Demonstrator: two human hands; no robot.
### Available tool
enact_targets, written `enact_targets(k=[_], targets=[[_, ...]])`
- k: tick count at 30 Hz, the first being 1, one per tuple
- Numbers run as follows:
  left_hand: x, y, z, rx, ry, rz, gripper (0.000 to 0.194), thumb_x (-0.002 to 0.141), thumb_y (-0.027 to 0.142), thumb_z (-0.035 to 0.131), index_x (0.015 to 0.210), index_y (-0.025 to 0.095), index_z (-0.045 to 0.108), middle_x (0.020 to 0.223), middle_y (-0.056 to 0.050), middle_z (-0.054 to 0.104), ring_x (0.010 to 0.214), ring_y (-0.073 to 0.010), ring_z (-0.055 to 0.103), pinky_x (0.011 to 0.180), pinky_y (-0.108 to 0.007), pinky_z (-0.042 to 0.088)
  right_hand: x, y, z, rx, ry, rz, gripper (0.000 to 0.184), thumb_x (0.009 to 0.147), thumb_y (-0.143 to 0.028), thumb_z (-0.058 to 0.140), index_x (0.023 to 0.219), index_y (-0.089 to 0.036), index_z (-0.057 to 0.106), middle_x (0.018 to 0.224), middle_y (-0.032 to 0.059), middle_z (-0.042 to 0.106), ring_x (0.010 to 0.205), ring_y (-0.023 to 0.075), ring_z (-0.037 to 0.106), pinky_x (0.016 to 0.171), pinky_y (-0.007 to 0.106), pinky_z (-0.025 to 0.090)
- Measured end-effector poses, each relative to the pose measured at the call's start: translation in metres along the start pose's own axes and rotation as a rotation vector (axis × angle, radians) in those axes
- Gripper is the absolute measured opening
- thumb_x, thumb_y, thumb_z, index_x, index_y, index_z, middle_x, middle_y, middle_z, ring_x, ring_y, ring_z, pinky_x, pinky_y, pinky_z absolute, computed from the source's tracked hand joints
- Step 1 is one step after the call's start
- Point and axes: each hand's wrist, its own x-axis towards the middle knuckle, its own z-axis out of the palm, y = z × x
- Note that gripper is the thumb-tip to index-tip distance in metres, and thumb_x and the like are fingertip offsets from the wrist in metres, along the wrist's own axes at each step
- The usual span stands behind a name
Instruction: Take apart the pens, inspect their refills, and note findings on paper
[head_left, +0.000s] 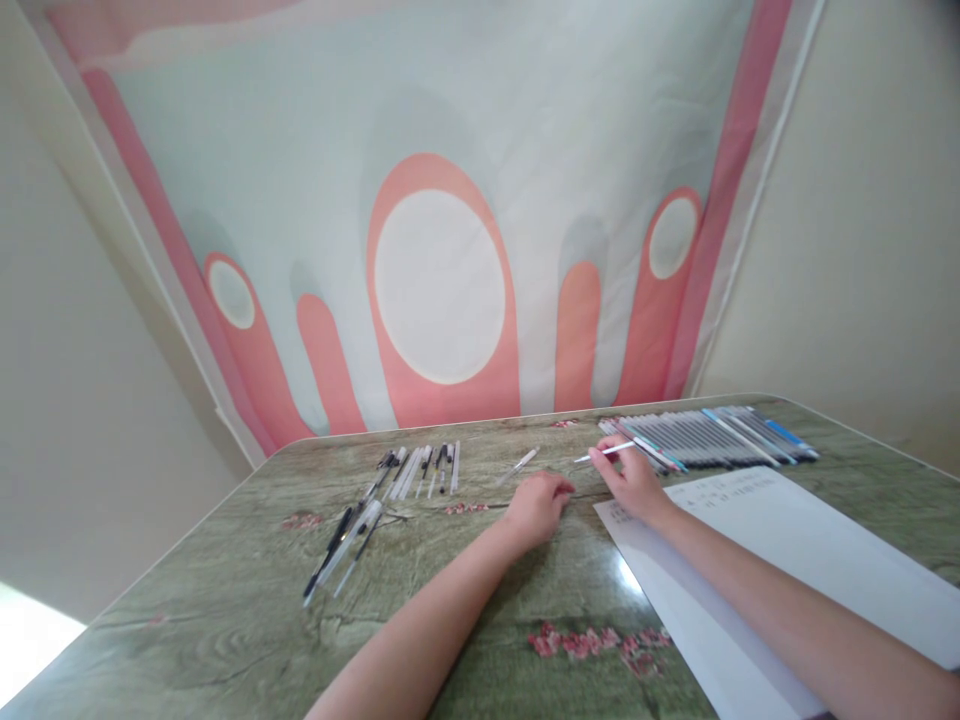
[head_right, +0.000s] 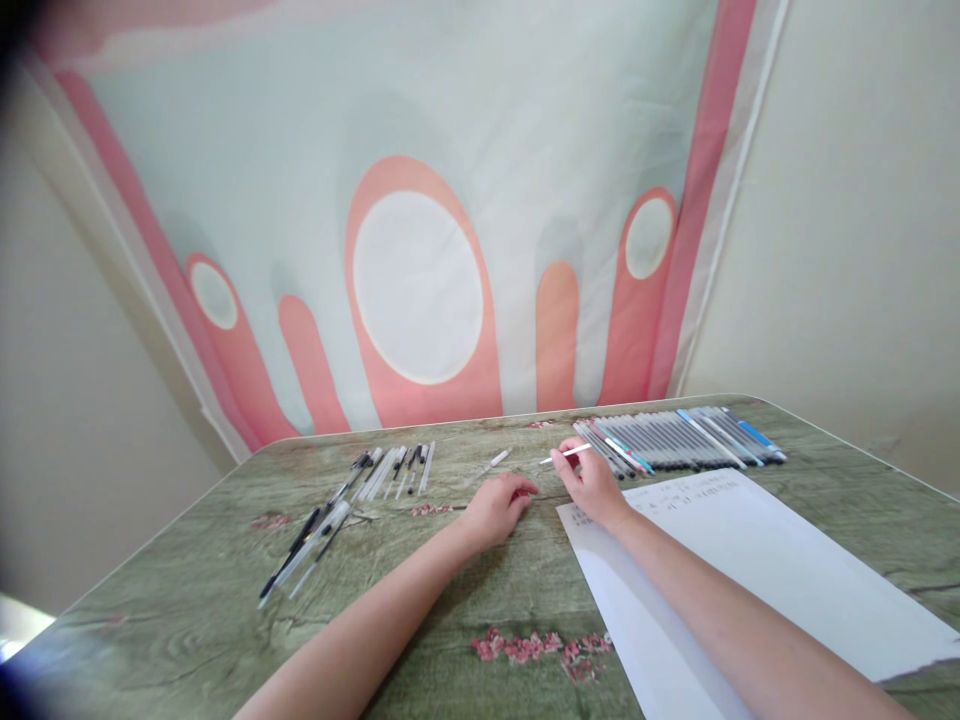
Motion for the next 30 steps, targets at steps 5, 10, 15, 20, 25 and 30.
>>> enact_targets(k=[5, 10, 15, 20, 25, 30], targets=[[0.005, -0.005, 0.004, -0.715, -0.058, -0.246, 0.022, 0.072, 0.022, 0.053, 0.089, 0.014, 0.064, 0.063, -0.001, 0.056, 0.057, -0.0097, 0.049, 0.060, -0.023, 0.041, 0.002, -0.004, -0.001, 0.336, -0.032, 0.209, 0.028, 0.081, -0.043, 0.043, 0.080, -0.018, 0.053, 0.067, 0.0038, 0.061, 0.056, 0.0149, 0.055, 0.052, 0.027, 0.046], [0.009, -0.008, 0.007, -1.183, 0.063, -0.315, 0.017, 0.066, 0.020, 0.064, 0.081, 0.012, 0.063, 0.064, 0.000, 0.055, 0.056, -0.0064, 0.050, 0.063, -0.021, 0.042, 0.005, -0.013, -0.001, 0.466, -0.018, 0.238, 0.032, 0.080, -0.043, 0.044, 0.085, -0.014, 0.058, 0.068, 0.0053, 0.063, 0.052, 0.0126, 0.053, 0.045, 0.023, 0.045], [0.014, -0.009, -0.001, -1.520, 0.202, -0.364, 0.014, 0.068, 0.015, 0.065, 0.080, 0.009, 0.061, 0.065, -0.003, 0.057, 0.060, -0.0063, 0.054, 0.066, -0.019, 0.045, -0.002, -0.026, 0.000, 0.311, 0.010, 0.085, 0.029, 0.084, -0.035, 0.040, 0.094, -0.015, 0.058, 0.077, 0.0066, 0.064, 0.054, 0.0125, 0.055, 0.047, 0.024, 0.047], [0.017, -0.013, -0.002, -1.650, 0.295, -0.379, 0.007, 0.072, 0.013, 0.060, 0.079, 0.009, 0.059, 0.066, -0.003, 0.059, 0.061, -0.0065, 0.056, 0.065, -0.017, 0.047, -0.010, -0.036, 0.002, -0.046, -0.099, -0.416, 0.023, 0.081, -0.021, 0.046, 0.100, -0.021, 0.060, 0.095, 0.0064, 0.063, 0.086, 0.0175, 0.059, 0.078, 0.031, 0.048], [0.016, -0.015, 0.001, -1.666, 0.272, -0.333, 0.006, 0.074, 0.014, 0.058, 0.077, 0.009, 0.058, 0.069, -0.005, 0.061, 0.065, -0.0080, 0.057, 0.067, -0.019, 0.048, -0.012, -0.036, 0.001, -0.180, -0.134, -0.574, 0.032, 0.081, -0.015, 0.044, 0.110, -0.020, 0.054, 0.104, 0.0079, 0.060, 0.093, 0.0172, 0.057, 0.080, 0.031, 0.048], [0.015, -0.013, 0.000, -1.674, 0.247, -0.324, 0.007, 0.073, 0.015, 0.059, 0.074, 0.009, 0.058, 0.070, -0.005, 0.061, 0.066, -0.0084, 0.058, 0.069, -0.020, 0.048, -0.012, -0.034, 0.001, -0.175, -0.133, -0.585, 0.031, 0.080, -0.015, 0.043, 0.109, -0.019, 0.054, 0.103, 0.0083, 0.060, 0.093, 0.0175, 0.057, 0.081, 0.032, 0.048]])
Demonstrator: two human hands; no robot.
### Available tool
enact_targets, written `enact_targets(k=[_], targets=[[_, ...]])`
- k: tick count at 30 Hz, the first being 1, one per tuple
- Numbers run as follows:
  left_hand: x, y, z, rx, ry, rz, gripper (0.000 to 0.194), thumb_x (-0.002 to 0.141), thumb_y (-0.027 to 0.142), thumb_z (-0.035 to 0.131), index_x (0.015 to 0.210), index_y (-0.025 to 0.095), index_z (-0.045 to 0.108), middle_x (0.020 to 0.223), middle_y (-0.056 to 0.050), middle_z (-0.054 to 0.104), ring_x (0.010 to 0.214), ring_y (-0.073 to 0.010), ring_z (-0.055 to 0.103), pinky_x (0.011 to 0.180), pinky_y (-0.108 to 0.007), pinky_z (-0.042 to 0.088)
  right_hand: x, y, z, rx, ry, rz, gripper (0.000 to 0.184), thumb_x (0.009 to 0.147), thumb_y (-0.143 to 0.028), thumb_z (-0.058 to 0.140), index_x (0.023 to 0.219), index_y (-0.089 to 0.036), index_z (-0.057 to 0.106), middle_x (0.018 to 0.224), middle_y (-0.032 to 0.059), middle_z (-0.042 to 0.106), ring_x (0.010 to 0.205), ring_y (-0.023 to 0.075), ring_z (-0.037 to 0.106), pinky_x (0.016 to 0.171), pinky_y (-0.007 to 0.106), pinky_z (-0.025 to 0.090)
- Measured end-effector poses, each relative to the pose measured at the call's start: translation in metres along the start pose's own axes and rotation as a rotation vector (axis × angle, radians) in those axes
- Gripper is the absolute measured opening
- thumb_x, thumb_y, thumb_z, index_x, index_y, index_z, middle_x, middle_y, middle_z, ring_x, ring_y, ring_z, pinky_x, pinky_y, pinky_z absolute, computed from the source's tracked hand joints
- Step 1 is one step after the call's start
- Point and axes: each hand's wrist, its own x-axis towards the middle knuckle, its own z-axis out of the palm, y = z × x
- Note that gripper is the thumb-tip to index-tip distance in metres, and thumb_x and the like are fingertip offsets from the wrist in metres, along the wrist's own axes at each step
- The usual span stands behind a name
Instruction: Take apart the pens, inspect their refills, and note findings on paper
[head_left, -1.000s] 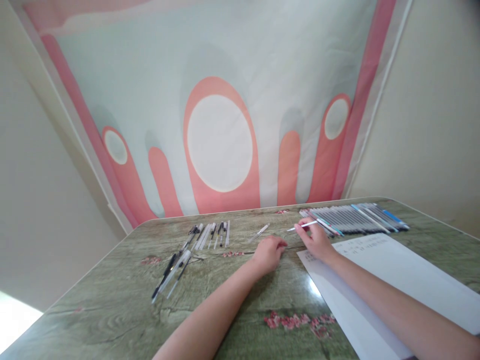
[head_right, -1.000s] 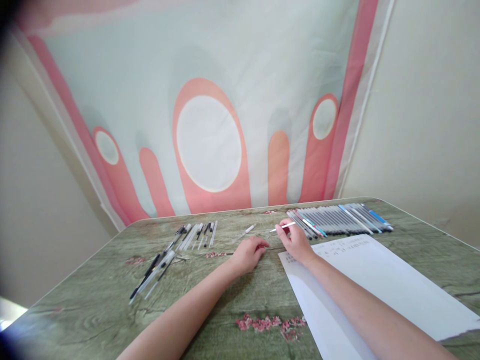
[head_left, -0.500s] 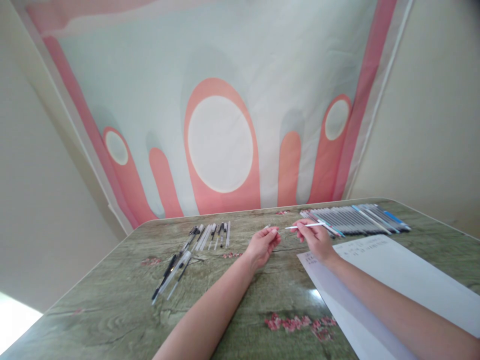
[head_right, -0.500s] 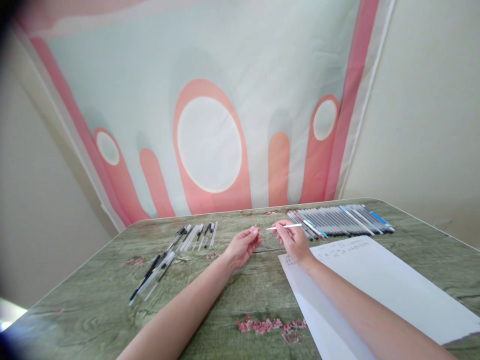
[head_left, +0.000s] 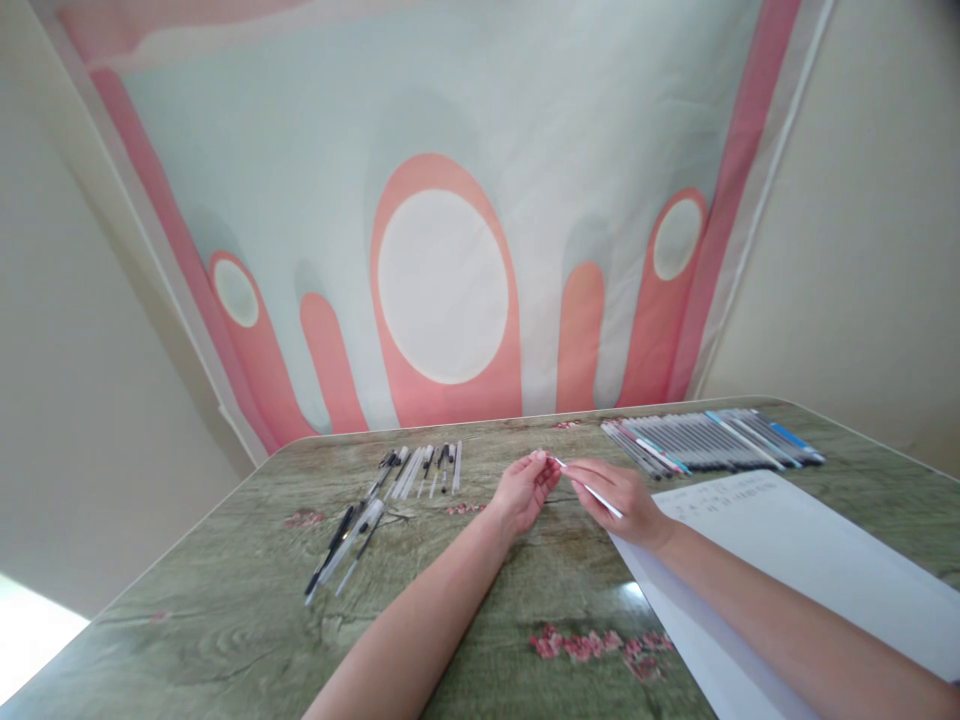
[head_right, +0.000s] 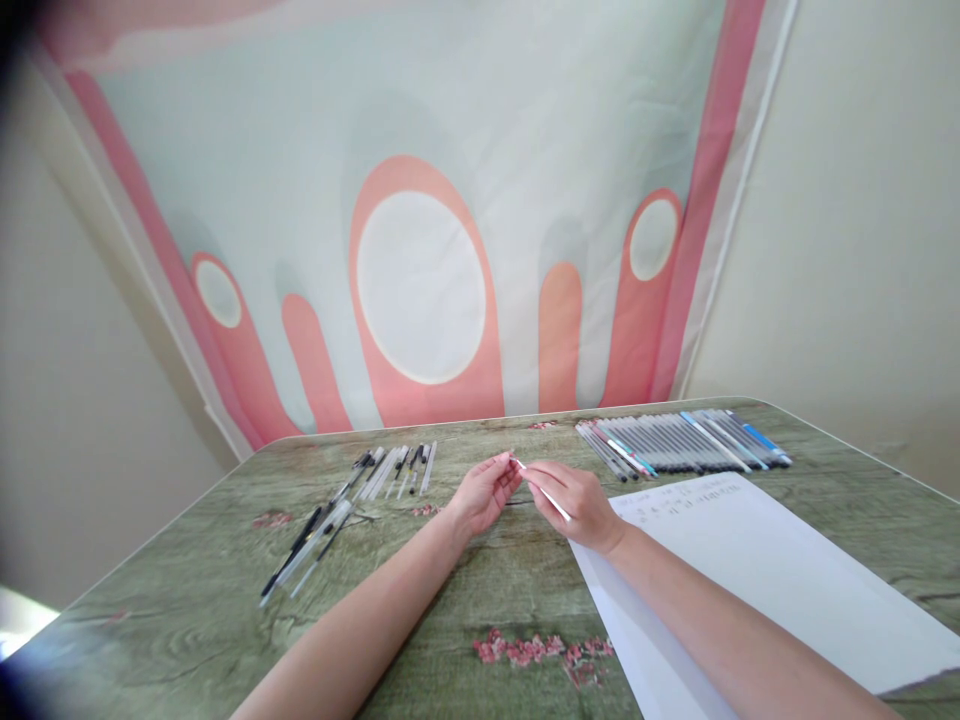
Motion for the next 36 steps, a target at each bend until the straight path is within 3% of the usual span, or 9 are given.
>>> enact_targets(k=[9, 17, 23, 36], targets=[[-0.003, 0.002, 0.003, 0.058, -0.004, -0.030, 0.009, 0.072, 0.018, 0.061, 0.075, 0.010, 0.057, 0.071, -0.004, 0.060, 0.065, -0.0074, 0.056, 0.068, -0.020, 0.046, 0.002, -0.004, -0.002, 0.030, -0.059, 0.083, 0.032, 0.082, -0.019, 0.039, 0.110, -0.022, 0.055, 0.102, 0.0082, 0.060, 0.093, 0.0188, 0.057, 0.081, 0.035, 0.048], [-0.006, 0.003, 0.003, 0.131, -0.036, -0.075, 0.018, 0.071, 0.024, 0.063, 0.083, 0.012, 0.058, 0.072, -0.003, 0.060, 0.064, -0.0079, 0.057, 0.059, -0.018, 0.045, 0.008, -0.017, -0.017, 0.120, -0.140, 0.118, 0.031, 0.083, -0.017, 0.034, 0.109, -0.020, 0.051, 0.106, 0.0099, 0.054, 0.096, 0.0183, 0.053, 0.082, 0.033, 0.045], [-0.008, 0.002, 0.004, 0.142, -0.086, -0.080, 0.027, 0.069, 0.021, 0.064, 0.094, 0.014, 0.056, 0.082, -0.005, 0.061, 0.071, -0.0104, 0.060, 0.059, -0.018, 0.045, 0.002, -0.009, -0.002, 0.134, -0.027, 0.205, 0.014, 0.082, -0.021, 0.040, 0.091, -0.019, 0.050, 0.077, 0.0055, 0.055, 0.067, 0.0155, 0.054, 0.062, 0.028, 0.046], [-0.004, 0.011, 0.001, 0.112, 0.084, -0.019, 0.019, 0.069, 0.022, 0.065, 0.085, 0.016, 0.057, 0.082, -0.001, 0.062, 0.058, -0.0042, 0.056, 0.053, -0.015, 0.044, 0.000, -0.005, 0.006, 0.105, -0.052, 0.173, 0.022, 0.083, -0.022, 0.040, 0.097, -0.022, 0.057, 0.091, 0.0062, 0.062, 0.082, 0.0164, 0.059, 0.072, 0.029, 0.049]])
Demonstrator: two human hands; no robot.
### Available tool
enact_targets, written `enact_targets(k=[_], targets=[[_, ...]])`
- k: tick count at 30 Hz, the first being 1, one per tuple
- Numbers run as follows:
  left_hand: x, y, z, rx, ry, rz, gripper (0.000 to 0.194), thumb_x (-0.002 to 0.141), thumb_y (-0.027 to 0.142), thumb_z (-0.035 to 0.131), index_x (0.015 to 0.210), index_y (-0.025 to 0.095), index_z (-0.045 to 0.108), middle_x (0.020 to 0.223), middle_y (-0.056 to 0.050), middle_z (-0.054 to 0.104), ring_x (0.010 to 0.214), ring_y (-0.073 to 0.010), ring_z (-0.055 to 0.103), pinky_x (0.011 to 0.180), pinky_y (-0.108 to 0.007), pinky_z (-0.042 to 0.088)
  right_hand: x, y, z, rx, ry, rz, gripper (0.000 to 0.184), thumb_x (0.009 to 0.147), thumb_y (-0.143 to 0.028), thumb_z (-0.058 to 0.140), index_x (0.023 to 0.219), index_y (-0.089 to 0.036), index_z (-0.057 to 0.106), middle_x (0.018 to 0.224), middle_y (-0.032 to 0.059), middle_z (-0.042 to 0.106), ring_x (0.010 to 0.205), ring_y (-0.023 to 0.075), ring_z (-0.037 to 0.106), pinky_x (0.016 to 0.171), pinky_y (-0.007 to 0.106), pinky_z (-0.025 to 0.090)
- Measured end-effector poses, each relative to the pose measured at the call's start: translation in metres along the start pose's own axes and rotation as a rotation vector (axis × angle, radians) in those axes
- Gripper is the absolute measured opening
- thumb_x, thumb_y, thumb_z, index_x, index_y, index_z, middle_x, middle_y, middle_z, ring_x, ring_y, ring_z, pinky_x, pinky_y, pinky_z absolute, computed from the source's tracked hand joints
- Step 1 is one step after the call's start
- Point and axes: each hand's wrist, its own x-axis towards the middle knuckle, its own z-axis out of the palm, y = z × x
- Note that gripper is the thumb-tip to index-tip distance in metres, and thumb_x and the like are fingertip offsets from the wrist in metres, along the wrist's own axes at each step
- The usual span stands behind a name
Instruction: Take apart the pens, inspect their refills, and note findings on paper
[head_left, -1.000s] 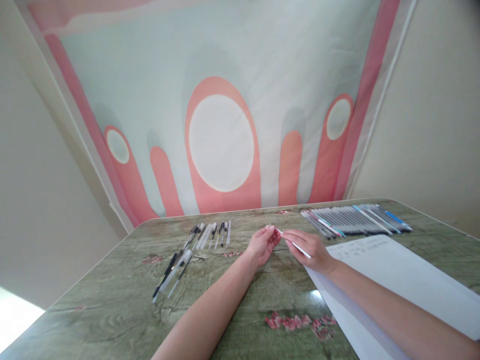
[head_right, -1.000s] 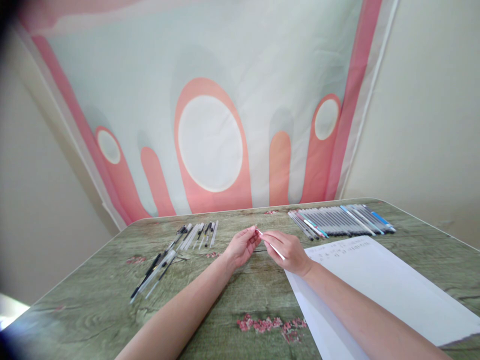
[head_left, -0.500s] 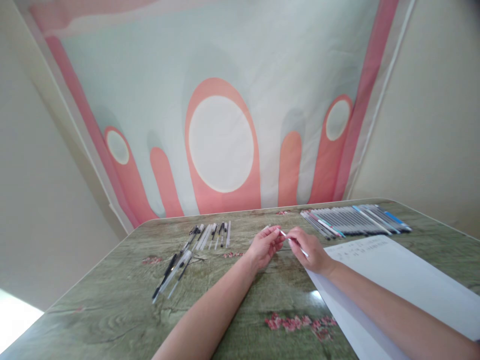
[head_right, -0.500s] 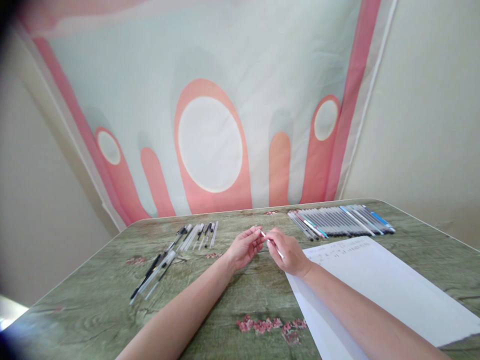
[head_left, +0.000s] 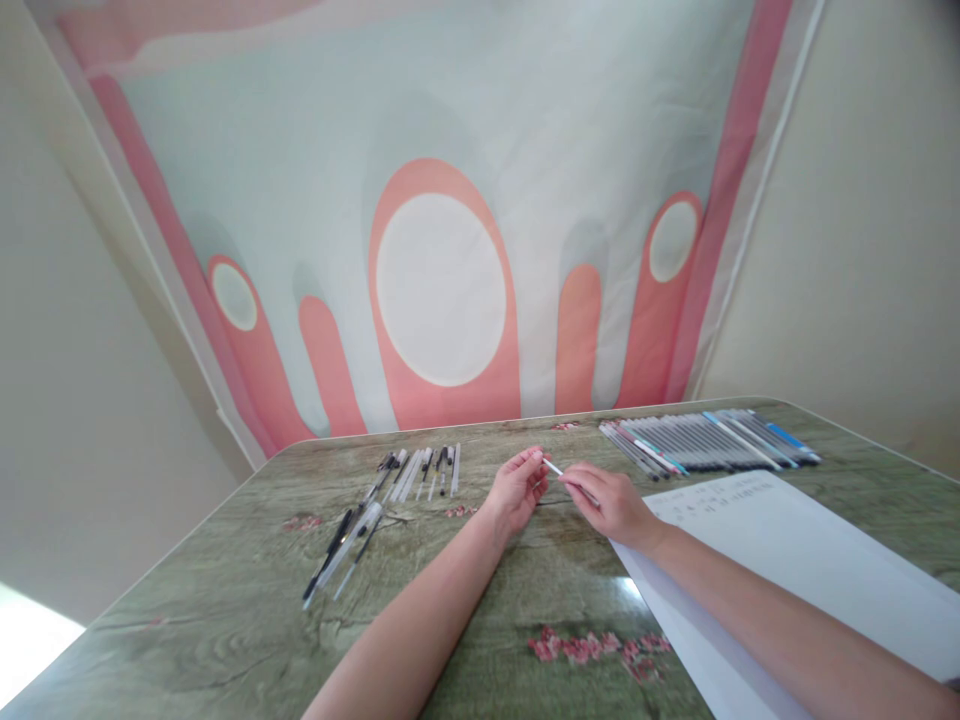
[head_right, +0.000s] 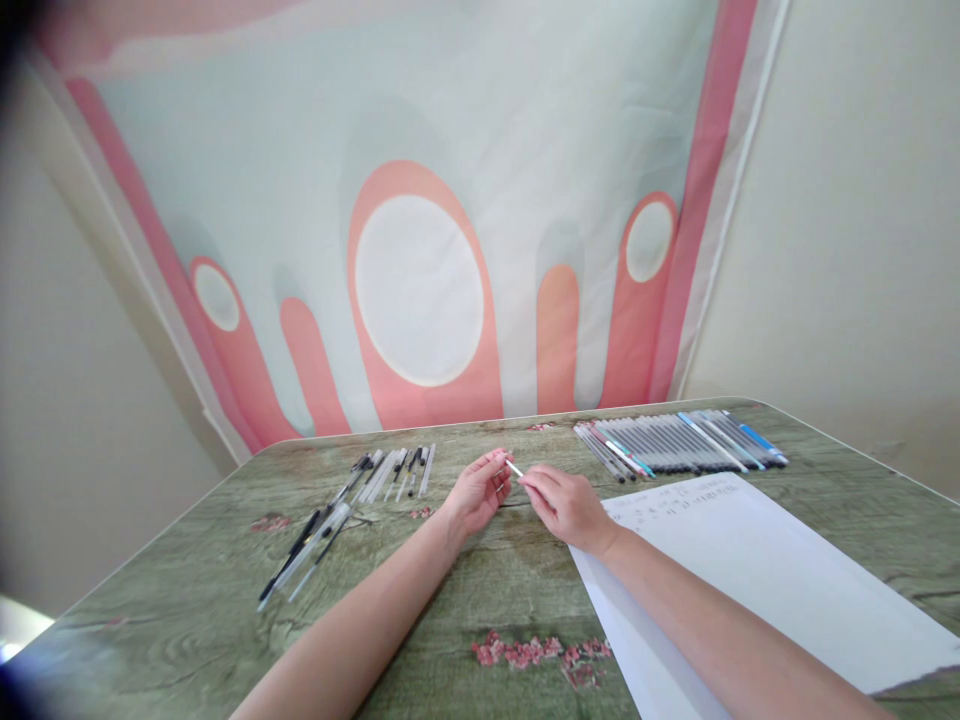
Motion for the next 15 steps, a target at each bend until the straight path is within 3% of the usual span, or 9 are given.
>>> enact_targets(k=[9, 15], targets=[[-0.002, 0.002, 0.003, 0.069, -0.040, 0.090, 0.028, 0.064, 0.021, 0.069, 0.089, 0.013, 0.060, 0.084, -0.005, 0.063, 0.058, -0.0036, 0.054, 0.056, -0.015, 0.043, -0.005, 0.012, 0.008, -0.030, 0.044, 0.192, 0.027, 0.082, -0.026, 0.043, 0.107, -0.023, 0.052, 0.093, 0.0041, 0.066, 0.079, 0.0176, 0.063, 0.070, 0.030, 0.049], [0.001, 0.005, 0.003, 0.247, -0.034, 0.156, 0.038, 0.058, 0.024, 0.073, 0.092, 0.012, 0.061, 0.091, -0.009, 0.064, 0.073, -0.0096, 0.058, 0.069, -0.021, 0.043, -0.008, 0.025, 0.013, -0.050, 0.017, 0.313, 0.023, 0.082, -0.032, 0.043, 0.096, -0.025, 0.060, 0.083, 0.0022, 0.068, 0.073, 0.0189, 0.064, 0.065, 0.030, 0.049]])
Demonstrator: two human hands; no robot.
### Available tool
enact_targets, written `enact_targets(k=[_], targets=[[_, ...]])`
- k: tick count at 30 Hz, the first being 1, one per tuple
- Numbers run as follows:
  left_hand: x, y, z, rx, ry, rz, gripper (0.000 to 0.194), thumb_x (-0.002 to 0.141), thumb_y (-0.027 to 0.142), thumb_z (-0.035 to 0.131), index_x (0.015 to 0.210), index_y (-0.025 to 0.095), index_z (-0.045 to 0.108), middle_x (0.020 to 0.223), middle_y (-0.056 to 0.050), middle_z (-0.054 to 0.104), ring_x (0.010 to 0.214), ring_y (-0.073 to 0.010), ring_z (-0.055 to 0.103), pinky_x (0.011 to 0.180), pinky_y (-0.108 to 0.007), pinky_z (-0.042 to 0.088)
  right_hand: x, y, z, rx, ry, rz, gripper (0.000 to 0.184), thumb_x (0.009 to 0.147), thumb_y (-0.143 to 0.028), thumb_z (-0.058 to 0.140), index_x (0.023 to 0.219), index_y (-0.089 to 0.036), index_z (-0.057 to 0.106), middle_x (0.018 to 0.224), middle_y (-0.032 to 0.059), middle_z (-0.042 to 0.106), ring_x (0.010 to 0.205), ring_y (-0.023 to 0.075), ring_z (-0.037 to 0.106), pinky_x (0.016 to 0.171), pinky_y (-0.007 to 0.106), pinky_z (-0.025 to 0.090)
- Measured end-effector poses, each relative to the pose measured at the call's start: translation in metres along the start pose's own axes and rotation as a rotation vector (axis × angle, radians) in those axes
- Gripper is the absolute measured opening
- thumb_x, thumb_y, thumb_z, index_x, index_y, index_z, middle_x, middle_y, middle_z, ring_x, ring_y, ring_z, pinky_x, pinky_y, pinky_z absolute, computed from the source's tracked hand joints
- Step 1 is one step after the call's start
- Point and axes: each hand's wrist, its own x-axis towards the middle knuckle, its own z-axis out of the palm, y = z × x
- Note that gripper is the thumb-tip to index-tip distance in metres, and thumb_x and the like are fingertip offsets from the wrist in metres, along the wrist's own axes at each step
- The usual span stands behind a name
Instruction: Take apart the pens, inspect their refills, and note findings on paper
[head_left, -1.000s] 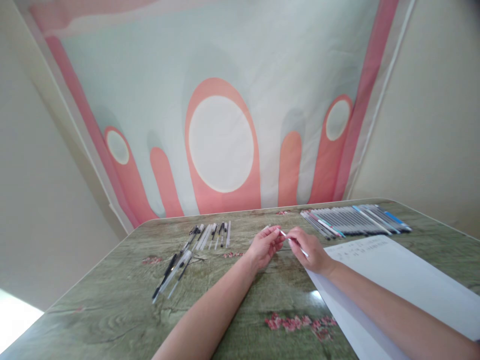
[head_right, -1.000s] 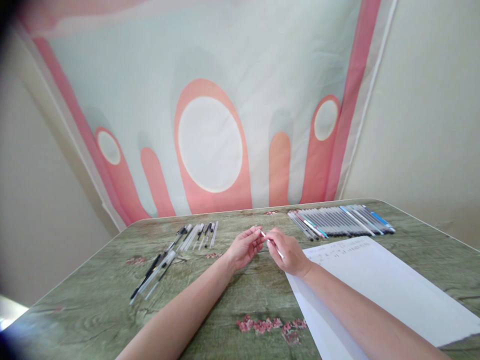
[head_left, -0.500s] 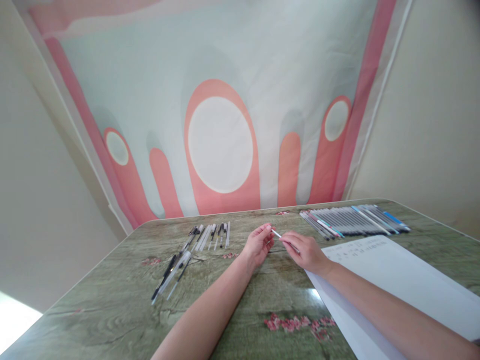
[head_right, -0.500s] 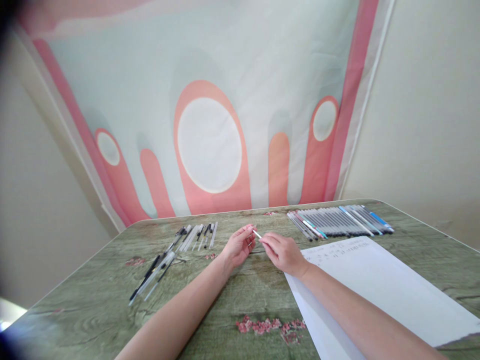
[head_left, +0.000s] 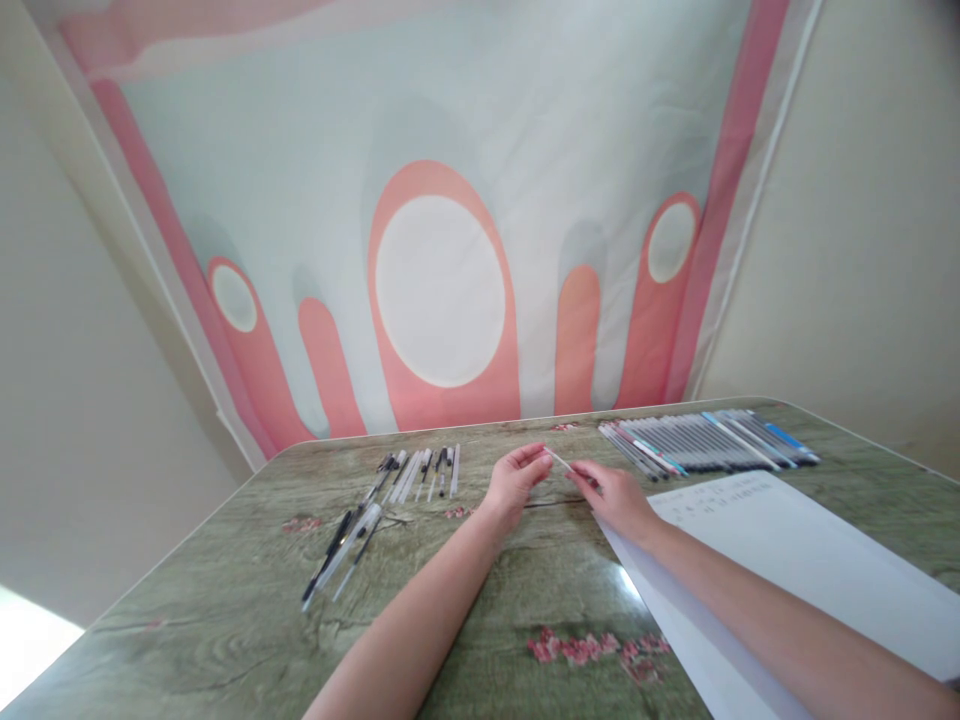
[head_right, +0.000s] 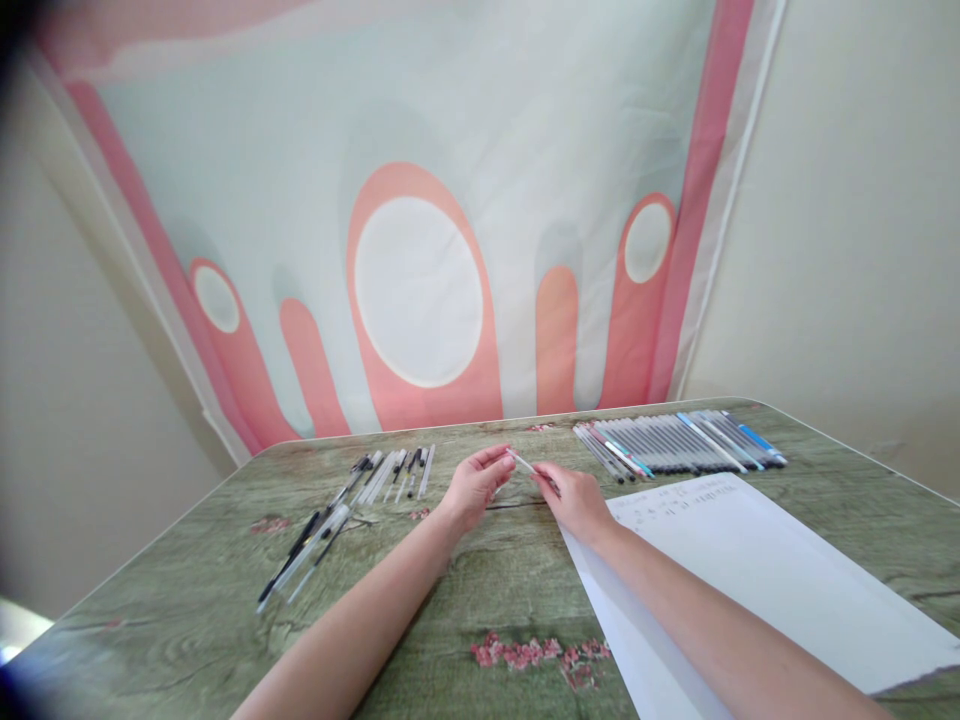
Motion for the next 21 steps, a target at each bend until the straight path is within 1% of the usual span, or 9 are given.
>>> enact_targets(k=[2, 4, 6, 10, 12, 14, 16, 18, 21], targets=[[0.007, 0.002, -0.009, 0.068, 0.088, 0.057, 0.036, 0.058, 0.029, 0.071, 0.088, 0.012, 0.061, 0.085, -0.007, 0.065, 0.068, -0.0091, 0.057, 0.066, -0.021, 0.043, 0.000, 0.003, 0.001, 0.022, 0.006, 0.023, 0.023, 0.082, -0.033, 0.043, 0.096, -0.025, 0.060, 0.083, 0.0021, 0.068, 0.072, 0.0187, 0.064, 0.065, 0.030, 0.049], [0.015, 0.005, -0.022, 0.146, 0.210, 0.126, 0.031, 0.059, 0.036, 0.069, 0.076, 0.011, 0.061, 0.072, -0.004, 0.064, 0.057, -0.0069, 0.053, 0.060, -0.020, 0.041, 0.000, 0.004, 0.001, 0.036, 0.008, 0.029, 0.023, 0.082, -0.033, 0.043, 0.096, -0.024, 0.060, 0.084, 0.0024, 0.068, 0.072, 0.0186, 0.063, 0.065, 0.030, 0.049], [0.021, 0.009, -0.035, 0.251, 0.307, 0.192, 0.030, 0.062, 0.040, 0.065, 0.069, 0.012, 0.058, 0.063, -0.001, 0.061, 0.050, -0.0058, 0.048, 0.055, -0.019, 0.038, 0.000, 0.003, 0.001, 0.042, 0.008, 0.030, 0.023, 0.082, -0.034, 0.043, 0.095, -0.024, 0.060, 0.084, 0.0026, 0.068, 0.072, 0.0185, 0.063, 0.066, 0.030, 0.049], [0.025, 0.014, -0.053, 0.586, 0.406, 0.298, 0.033, 0.068, 0.046, 0.056, 0.059, 0.014, 0.053, 0.046, 0.003, 0.050, 0.043, -0.0072, 0.040, 0.048, -0.020, 0.031, 0.000, 0.002, 0.001, 0.046, 0.002, 0.039, 0.023, 0.082, -0.033, 0.044, 0.095, -0.024, 0.060, 0.083, 0.0021, 0.068, 0.072, 0.0182, 0.063, 0.065, 0.029, 0.048], [0.024, 0.013, -0.055, 0.726, 0.412, 0.294, 0.039, 0.074, 0.049, 0.047, 0.054, 0.015, 0.052, 0.041, 0.003, 0.045, 0.042, -0.0089, 0.039, 0.048, -0.021, 0.030, -0.001, 0.003, 0.001, 0.043, -0.003, 0.038, 0.023, 0.082, -0.033, 0.044, 0.095, -0.024, 0.059, 0.083, 0.0020, 0.068, 0.071, 0.0179, 0.063, 0.065, 0.029, 0.048], [0.022, 0.010, -0.055, 0.821, 0.370, 0.292, 0.042, 0.077, 0.048, 0.041, 0.054, 0.016, 0.054, 0.044, 0.001, 0.049, 0.046, -0.0111, 0.044, 0.052, -0.022, 0.033, -0.001, 0.004, 0.002, 0.040, -0.007, 0.039, 0.023, 0.082, -0.034, 0.043, 0.095, -0.024, 0.059, 0.082, 0.0020, 0.068, 0.070, 0.0178, 0.063, 0.065, 0.029, 0.048], [0.021, 0.005, -0.055, 0.892, 0.326, 0.344, 0.032, 0.075, 0.043, 0.047, 0.064, 0.016, 0.059, 0.058, -0.002, 0.057, 0.057, -0.0132, 0.050, 0.060, -0.023, 0.035, -0.001, 0.005, 0.002, 0.040, -0.011, 0.042, 0.023, 0.082, -0.034, 0.043, 0.096, -0.024, 0.059, 0.082, 0.0020, 0.068, 0.070, 0.0177, 0.062, 0.065, 0.029, 0.048], [0.019, 0.000, -0.055, 0.962, 0.287, 0.402, 0.021, 0.068, 0.036, 0.058, 0.074, 0.017, 0.061, 0.073, -0.004, 0.060, 0.068, -0.0148, 0.052, 0.068, -0.024, 0.036, -0.001, 0.005, 0.002, 0.040, -0.015, 0.043, 0.024, 0.082, -0.034, 0.043, 0.097, -0.024, 0.059, 0.082, 0.0022, 0.068, 0.070, 0.0177, 0.062, 0.065, 0.029, 0.047], [0.017, -0.005, -0.059, 1.084, 0.236, 0.390, 0.025, 0.058, 0.032, 0.067, 0.077, 0.016, 0.061, 0.078, -0.005, 0.059, 0.074, -0.0168, 0.051, 0.073, -0.026, 0.036, 0.000, 0.004, 0.001, 0.039, -0.022, 0.045, 0.024, 0.083, -0.034, 0.043, 0.097, -0.023, 0.058, 0.083, 0.0024, 0.067, 0.070, 0.0177, 0.062, 0.066, 0.029, 0.047]])
